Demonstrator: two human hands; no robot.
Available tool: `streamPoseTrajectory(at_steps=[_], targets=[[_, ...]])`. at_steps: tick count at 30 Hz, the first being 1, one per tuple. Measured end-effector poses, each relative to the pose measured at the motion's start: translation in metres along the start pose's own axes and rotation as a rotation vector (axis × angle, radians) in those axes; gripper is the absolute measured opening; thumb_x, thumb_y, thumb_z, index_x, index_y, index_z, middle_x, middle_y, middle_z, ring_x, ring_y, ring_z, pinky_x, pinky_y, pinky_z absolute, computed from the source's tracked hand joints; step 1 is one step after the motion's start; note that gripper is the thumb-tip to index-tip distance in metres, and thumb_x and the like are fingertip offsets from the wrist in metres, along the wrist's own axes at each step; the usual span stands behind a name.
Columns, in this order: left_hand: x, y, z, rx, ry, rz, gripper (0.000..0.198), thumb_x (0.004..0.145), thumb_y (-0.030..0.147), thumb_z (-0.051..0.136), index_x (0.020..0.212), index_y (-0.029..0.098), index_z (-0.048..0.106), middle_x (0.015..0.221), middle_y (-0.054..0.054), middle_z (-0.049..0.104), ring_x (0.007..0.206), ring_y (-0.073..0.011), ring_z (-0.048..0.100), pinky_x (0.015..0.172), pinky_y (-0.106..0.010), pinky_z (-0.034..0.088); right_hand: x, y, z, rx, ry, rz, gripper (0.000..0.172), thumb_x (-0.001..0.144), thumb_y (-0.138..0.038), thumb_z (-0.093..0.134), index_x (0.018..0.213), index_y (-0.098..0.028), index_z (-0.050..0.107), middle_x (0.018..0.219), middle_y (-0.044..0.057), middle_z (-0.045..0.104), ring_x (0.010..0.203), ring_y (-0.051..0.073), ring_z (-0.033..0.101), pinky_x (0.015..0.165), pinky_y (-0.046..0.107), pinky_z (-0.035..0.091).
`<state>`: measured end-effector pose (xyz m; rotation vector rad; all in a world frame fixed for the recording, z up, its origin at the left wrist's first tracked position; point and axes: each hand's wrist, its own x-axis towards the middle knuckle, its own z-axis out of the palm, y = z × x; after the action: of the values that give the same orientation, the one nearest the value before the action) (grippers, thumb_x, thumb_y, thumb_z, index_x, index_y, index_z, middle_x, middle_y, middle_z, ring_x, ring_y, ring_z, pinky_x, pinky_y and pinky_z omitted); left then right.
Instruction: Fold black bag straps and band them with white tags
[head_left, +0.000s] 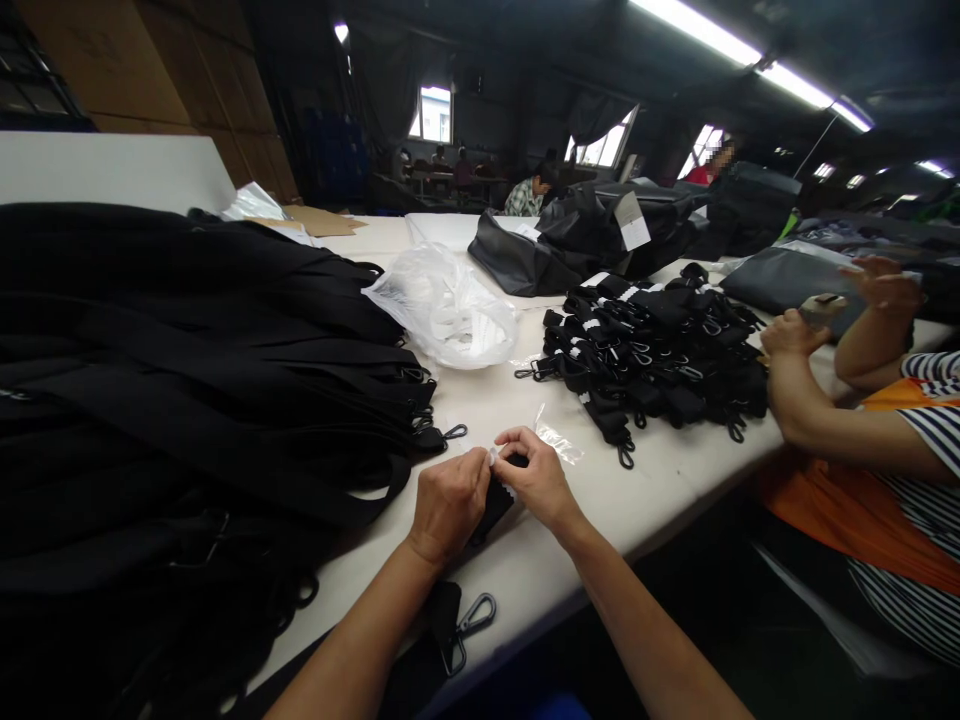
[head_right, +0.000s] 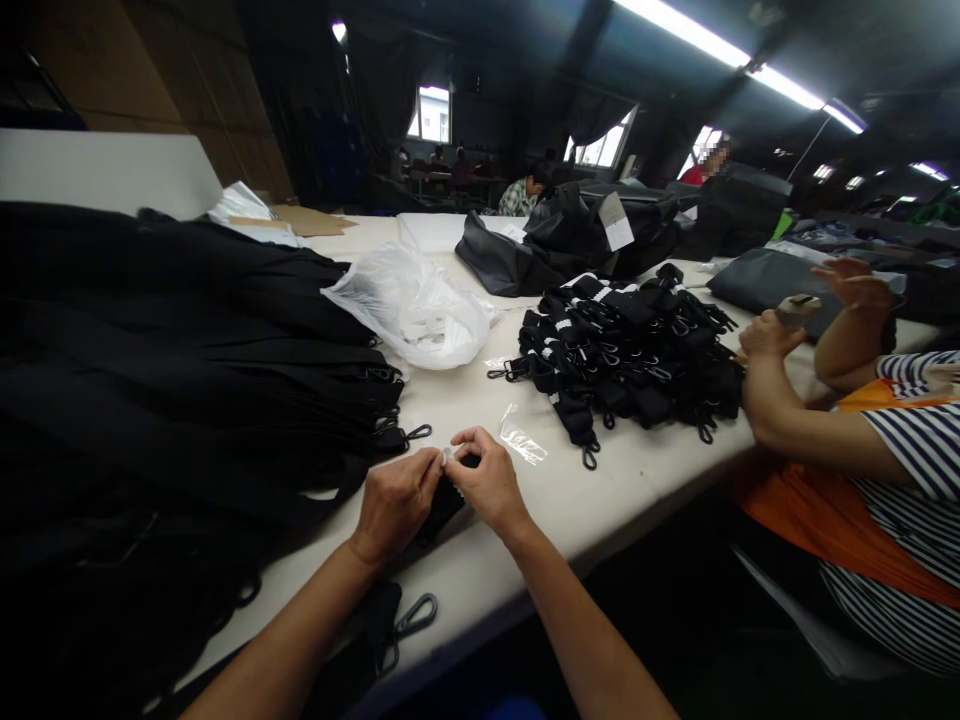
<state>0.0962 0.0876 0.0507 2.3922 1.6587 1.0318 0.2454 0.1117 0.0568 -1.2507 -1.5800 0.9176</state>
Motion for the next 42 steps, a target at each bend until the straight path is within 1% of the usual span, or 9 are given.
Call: streamPoseTrajectory(at_steps=[5, 10, 16, 22, 25, 29, 32, 36, 42], targets=[[-0.002, 0.005, -0.002, 0.050, 0.042, 0.045, 0.031, 0.099, 0.025, 0.035, 0.083, 0.019, 0.061, 0.069, -0.004, 0.065, 0.064, -0.0150, 0.060, 0.063, -0.027, 0.035, 0.004, 0.006, -0.009, 0.103, -0.127, -0.033, 0.019, 0.080, -0.036, 0.069, 0.085, -0.019, 0.076, 0.085, 0.003, 0.073, 0.084, 0.020, 0.066, 0.080, 0.031, 0.051], [-0.003, 0.005, 0.002, 0.064, 0.067, 0.031, 0.031, 0.099, 0.025, 0.036, 0.080, 0.019, 0.059, 0.066, -0.003, 0.063, 0.062, -0.0150, 0.059, 0.061, -0.028, 0.034, 0.006, 0.006, -0.011, 0.110, -0.122, -0.014, 0.022, 0.075, -0.039, 0.073, 0.079, -0.017, 0.075, 0.079, 0.003, 0.073, 0.078, 0.020, 0.067, 0.076, 0.032, 0.052], [-0.004, 0.001, 0.002, 0.177, 0.082, 0.129, 0.031, 0.097, 0.019, 0.037, 0.073, 0.019, 0.058, 0.060, -0.002, 0.059, 0.056, -0.0143, 0.055, 0.058, -0.030, 0.030, 0.004, -0.004, 0.001, -0.126, -0.042, 0.009, 0.010, 0.075, -0.027, 0.066, 0.071, -0.018, 0.067, 0.068, -0.001, 0.067, 0.064, 0.014, 0.061, 0.064, 0.024, 0.048], [-0.004, 0.000, 0.004, 0.182, 0.050, 0.146, 0.032, 0.096, 0.019, 0.038, 0.076, 0.018, 0.062, 0.061, -0.004, 0.062, 0.057, -0.0152, 0.055, 0.058, -0.031, 0.030, 0.010, -0.015, -0.004, -0.279, -0.110, 0.042, 0.006, 0.072, -0.019, 0.064, 0.072, -0.021, 0.069, 0.064, -0.001, 0.068, 0.060, 0.015, 0.061, 0.058, 0.024, 0.044], [-0.003, -0.001, 0.006, 0.168, 0.033, 0.149, 0.032, 0.097, 0.019, 0.037, 0.076, 0.018, 0.062, 0.062, -0.005, 0.063, 0.057, -0.0151, 0.055, 0.057, -0.030, 0.030, 0.008, -0.016, -0.004, -0.389, -0.085, 0.032, 0.007, 0.071, -0.017, 0.065, 0.070, -0.022, 0.069, 0.062, -0.001, 0.067, 0.060, 0.016, 0.060, 0.058, 0.025, 0.043], [-0.003, -0.002, 0.008, 0.123, 0.016, 0.136, 0.033, 0.097, 0.020, 0.036, 0.078, 0.018, 0.063, 0.063, -0.004, 0.063, 0.058, -0.0149, 0.057, 0.058, -0.028, 0.031, -0.001, -0.012, 0.004, -0.528, 0.055, -0.085, 0.007, 0.075, -0.016, 0.063, 0.073, -0.022, 0.067, 0.070, 0.001, 0.069, 0.068, 0.018, 0.061, 0.068, 0.029, 0.042], [-0.003, -0.002, 0.008, 0.083, -0.011, 0.101, 0.033, 0.098, 0.022, 0.036, 0.079, 0.018, 0.064, 0.063, -0.005, 0.063, 0.058, -0.0156, 0.058, 0.059, -0.028, 0.033, -0.003, -0.009, 0.006, -0.543, 0.094, -0.111, 0.008, 0.077, -0.016, 0.062, 0.075, -0.022, 0.065, 0.074, 0.001, 0.069, 0.071, 0.019, 0.061, 0.072, 0.031, 0.042], [-0.002, -0.002, 0.007, 0.017, -0.033, 0.047, 0.032, 0.098, 0.025, 0.036, 0.086, 0.018, 0.065, 0.070, -0.005, 0.067, 0.063, -0.0165, 0.062, 0.061, -0.027, 0.038, 0.001, -0.006, 0.003, -0.479, 0.021, -0.057, 0.006, 0.077, -0.017, 0.063, 0.075, -0.023, 0.066, 0.070, -0.001, 0.068, 0.068, 0.018, 0.060, 0.072, 0.030, 0.041], [0.004, -0.012, 0.007, -0.472, -0.132, -0.259, 0.027, 0.093, 0.032, 0.049, 0.114, 0.022, 0.062, 0.081, 0.000, 0.073, 0.071, -0.0171, 0.068, 0.067, -0.025, 0.051, -0.006, 0.009, 0.007, -0.421, 0.174, -0.184, 0.008, 0.075, -0.014, 0.068, 0.073, -0.022, 0.066, 0.074, 0.000, 0.069, 0.078, 0.019, 0.061, 0.083, 0.032, 0.042]])
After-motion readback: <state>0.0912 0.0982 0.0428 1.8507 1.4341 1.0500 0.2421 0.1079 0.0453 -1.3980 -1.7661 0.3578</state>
